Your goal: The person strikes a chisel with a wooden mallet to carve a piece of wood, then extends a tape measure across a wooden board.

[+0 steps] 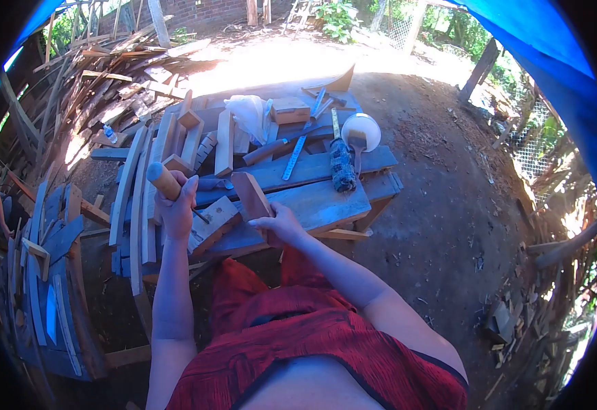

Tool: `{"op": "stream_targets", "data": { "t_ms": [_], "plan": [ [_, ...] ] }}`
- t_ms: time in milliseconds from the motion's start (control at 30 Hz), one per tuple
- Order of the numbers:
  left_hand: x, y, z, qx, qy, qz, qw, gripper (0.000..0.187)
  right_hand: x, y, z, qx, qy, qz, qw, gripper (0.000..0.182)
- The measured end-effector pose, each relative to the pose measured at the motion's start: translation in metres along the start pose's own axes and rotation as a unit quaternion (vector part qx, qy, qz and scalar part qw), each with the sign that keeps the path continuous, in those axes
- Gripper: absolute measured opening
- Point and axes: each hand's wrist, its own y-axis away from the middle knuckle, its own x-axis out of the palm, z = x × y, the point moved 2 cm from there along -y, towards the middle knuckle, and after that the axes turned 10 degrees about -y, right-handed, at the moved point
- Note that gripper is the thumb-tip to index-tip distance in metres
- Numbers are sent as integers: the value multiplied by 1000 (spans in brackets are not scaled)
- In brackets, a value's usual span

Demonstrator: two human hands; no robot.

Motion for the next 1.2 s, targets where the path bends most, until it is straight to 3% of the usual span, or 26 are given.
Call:
{"op": "stream_targets", "data": {
  "t_ms": [100, 1200],
  "plan": [
    [-1, 1, 1, 1, 2, -5, 1000, 17, 0, 2, 3, 24, -5, 3, 1000, 70],
    [-2, 5, -3, 11, 7, -4, 1000, 17, 0, 0, -2, 22, -12, 8, 1000, 72]
  ]
}}
